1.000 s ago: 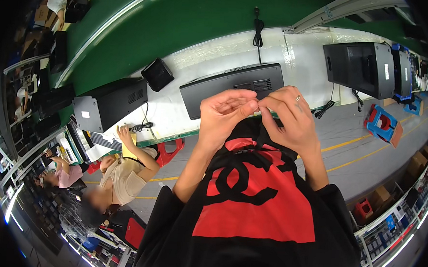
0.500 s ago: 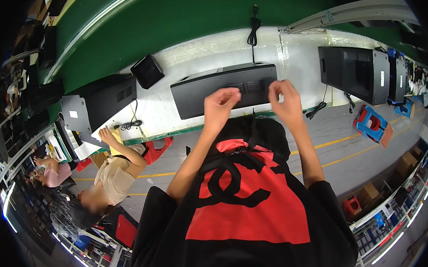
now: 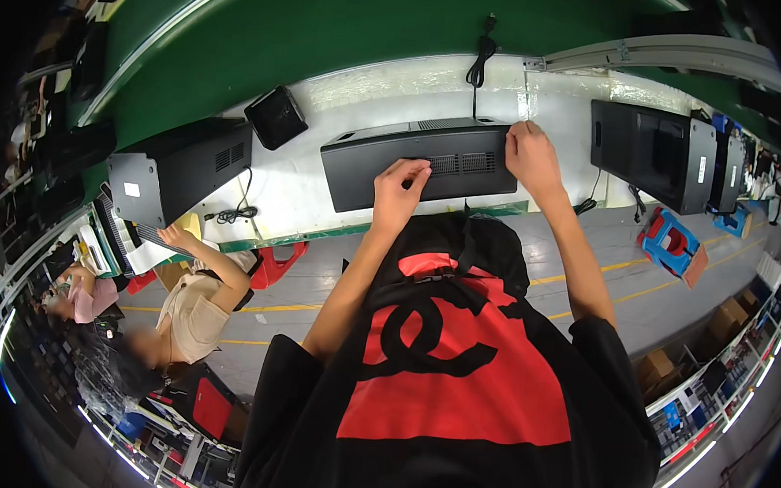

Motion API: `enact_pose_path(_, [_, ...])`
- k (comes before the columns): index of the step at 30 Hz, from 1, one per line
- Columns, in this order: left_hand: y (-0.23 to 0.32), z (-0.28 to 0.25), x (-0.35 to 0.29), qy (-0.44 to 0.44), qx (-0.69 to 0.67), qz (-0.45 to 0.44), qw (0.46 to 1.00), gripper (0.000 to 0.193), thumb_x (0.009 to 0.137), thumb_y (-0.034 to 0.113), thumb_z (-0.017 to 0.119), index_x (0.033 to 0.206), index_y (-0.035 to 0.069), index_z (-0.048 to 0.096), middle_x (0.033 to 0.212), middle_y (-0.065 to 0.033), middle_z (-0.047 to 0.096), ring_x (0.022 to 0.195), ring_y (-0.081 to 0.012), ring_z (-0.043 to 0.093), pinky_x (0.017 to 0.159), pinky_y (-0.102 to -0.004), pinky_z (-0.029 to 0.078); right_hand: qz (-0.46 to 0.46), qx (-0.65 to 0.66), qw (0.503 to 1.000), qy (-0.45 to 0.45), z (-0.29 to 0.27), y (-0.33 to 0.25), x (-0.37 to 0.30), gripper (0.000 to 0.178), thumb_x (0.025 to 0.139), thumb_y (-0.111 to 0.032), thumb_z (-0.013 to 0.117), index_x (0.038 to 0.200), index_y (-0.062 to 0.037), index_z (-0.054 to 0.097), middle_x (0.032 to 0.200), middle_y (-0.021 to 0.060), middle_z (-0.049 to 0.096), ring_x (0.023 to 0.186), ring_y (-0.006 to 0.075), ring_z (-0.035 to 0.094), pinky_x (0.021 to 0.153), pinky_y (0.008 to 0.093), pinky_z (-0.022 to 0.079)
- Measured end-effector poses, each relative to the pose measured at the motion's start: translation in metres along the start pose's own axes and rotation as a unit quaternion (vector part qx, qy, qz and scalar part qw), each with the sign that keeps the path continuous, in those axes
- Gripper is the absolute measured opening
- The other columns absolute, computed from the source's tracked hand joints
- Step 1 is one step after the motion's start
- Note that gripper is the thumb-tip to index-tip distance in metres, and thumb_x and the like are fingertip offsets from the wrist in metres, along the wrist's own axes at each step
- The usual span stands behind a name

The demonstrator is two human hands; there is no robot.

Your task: Assembling electronic units by placing small components into computer-style cases on a production line.

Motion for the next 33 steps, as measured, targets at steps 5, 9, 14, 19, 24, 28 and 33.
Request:
enact_pose_path(5, [0.004, 0.002, 0.005, -0.001, -0.001, 0.004, 1.000, 0.012, 0.083, 0.006, 0.067, 0.091, -0.002, 0.067, 0.086, -0.0102, 0.068, 0.072, -0.0139, 0.065, 0.069, -0.0256, 0.052, 0.126, 0.172, 0.973, -0.093, 0.016, 0.038, 0.035, 0.022, 0.066, 0.004, 0.057, 0.088, 0.0046, 0.057, 0.089, 0.0221, 0.061, 0.084, 0.0387, 0.060, 0.074, 0.0416, 0.049])
enact_pose_path(9, [-0.003, 0.001, 0.005, -0.014, -0.029, 0.003, 0.999, 0.014, 0.084, 0.006, 0.066, 0.094, -0.004, 0.067, 0.087, -0.0101, 0.068, 0.075, -0.0149, 0.065, 0.072, -0.0261, 0.052, 0.120, 0.069, 0.973, -0.185, 0.029, 0.035, 0.046, 0.028, 0.063, 0.009, 0.053, 0.089, 0.0025, 0.057, 0.090, 0.0184, 0.063, 0.080, 0.0323, 0.062, 0.068, 0.0368, 0.050])
enact_pose_path(14, [0.033, -0.005, -0.010, -0.038, -0.507, -0.201, 0.837, 0.020, 0.090, 0.005, 0.058, 0.108, -0.002, 0.060, 0.093, -0.0077, 0.063, 0.086, -0.0156, 0.060, 0.080, -0.0252, 0.048, 0.062, 0.176, 0.965, -0.183, 0.009, 0.040, 0.033, 0.023, 0.071, 0.003, 0.063, 0.094, 0.0004, 0.059, 0.089, 0.0151, 0.064, 0.079, 0.0265, 0.063, 0.072, 0.0324, 0.050])
enact_pose_path(19, [0.112, -0.028, -0.040, -0.111, -0.619, -0.154, 0.762, 0.020, 0.091, 0.011, 0.058, 0.108, 0.000, 0.059, 0.092, -0.0054, 0.058, 0.084, -0.0144, 0.053, 0.076, -0.0251, 0.046, 0.054, 0.373, 0.926, 0.008, -0.082, -0.083, -0.004, 0.015, 0.084, 0.000, 0.061, 0.098, 0.0010, 0.061, 0.092, 0.0081, 0.064, 0.085, 0.0135, 0.059, 0.079, 0.0263, 0.046])
enact_pose_path(24, [0.141, -0.039, -0.053, -0.165, -0.637, -0.095, 0.747, 0.023, 0.089, 0.016, 0.062, 0.108, 0.003, 0.060, 0.091, -0.0045, 0.060, 0.081, -0.0138, 0.055, 0.075, -0.0264, 0.045, -0.130, 0.439, 0.887, 0.051, -0.132, -0.180, -0.041, 0.014, 0.076, 0.007, 0.062, 0.090, 0.0026, 0.064, 0.085, 0.0109, 0.063, 0.078, 0.0201, 0.060, 0.070, 0.0296, 0.048])
enact_pose_path(28, [0.136, -0.040, -0.054, -0.142, -0.593, -0.123, 0.783, 0.023, 0.090, 0.018, 0.062, 0.107, 0.003, 0.060, 0.086, -0.0033, 0.062, 0.080, -0.0122, 0.058, 0.076, -0.0253, 0.047, -0.194, 0.369, 0.906, 0.069, -0.126, -0.188, -0.050, 0.020, 0.070, 0.007, 0.067, 0.090, 0.0013, 0.065, 0.086, 0.0095, 0.063, 0.075, 0.0213, 0.059, 0.067, 0.0304, 0.047])
enact_pose_path(33, [0.138, -0.037, -0.059, -0.112, -0.605, -0.185, 0.766, 0.020, 0.091, 0.016, 0.059, 0.106, 0.002, 0.060, 0.088, -0.0036, 0.063, 0.082, -0.0110, 0.058, 0.076, -0.0240, 0.048, -0.218, 0.303, 0.919, 0.130, -0.128, -0.195, -0.057, 0.023, 0.065, 0.005, 0.071, 0.087, 0.0001, 0.064, 0.084, 0.0077, 0.060, 0.072, 0.0226, 0.058, 0.064, 0.0320, 0.045])
Point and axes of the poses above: each hand's wrist, its own x-axis towards the middle knuckle, its own z-axis out of the palm, y = z × x, the point moved 5 cm from there along x, towards the middle knuckle
